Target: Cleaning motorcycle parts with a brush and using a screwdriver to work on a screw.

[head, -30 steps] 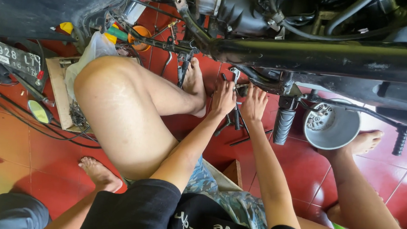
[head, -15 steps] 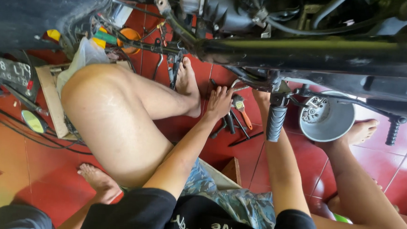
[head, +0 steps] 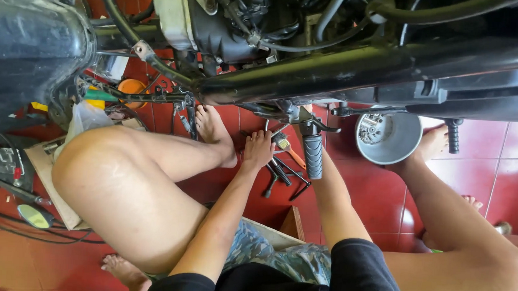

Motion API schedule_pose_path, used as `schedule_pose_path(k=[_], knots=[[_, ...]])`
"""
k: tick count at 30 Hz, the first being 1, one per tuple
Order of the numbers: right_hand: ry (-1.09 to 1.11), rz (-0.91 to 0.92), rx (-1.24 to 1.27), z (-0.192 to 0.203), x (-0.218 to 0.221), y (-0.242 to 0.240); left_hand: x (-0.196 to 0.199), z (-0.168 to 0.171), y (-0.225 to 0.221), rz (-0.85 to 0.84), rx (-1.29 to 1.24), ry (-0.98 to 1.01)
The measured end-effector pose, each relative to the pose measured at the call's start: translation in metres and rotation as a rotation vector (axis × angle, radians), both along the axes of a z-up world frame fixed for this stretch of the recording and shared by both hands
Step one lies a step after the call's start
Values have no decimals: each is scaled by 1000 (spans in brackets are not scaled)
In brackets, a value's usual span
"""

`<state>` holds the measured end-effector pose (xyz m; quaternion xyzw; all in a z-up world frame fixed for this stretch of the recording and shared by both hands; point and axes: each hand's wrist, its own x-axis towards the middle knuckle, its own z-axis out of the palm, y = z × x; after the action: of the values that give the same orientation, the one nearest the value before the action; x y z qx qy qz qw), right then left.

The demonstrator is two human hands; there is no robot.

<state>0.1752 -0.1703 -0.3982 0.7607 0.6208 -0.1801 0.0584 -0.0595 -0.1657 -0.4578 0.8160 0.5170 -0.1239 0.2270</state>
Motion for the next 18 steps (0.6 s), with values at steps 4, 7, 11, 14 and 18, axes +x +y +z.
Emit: schedule_pose_path(k=[4,7,11,14,18], knots=[[40,4,-47,19,35,1,10,17,-2,-10,55,-29],[70,3,-81,3,-3,1,31,-1,-18,-80,210,-157],[102,12,-135,-6,-22,13,55,-10,-47,-374,268,-452],[124,21,-193,-3,-32,6,58,2,-86,-477,295,-622],[132,24,-240,3,-27,1,54,17,-131,-494,-46,-552]])
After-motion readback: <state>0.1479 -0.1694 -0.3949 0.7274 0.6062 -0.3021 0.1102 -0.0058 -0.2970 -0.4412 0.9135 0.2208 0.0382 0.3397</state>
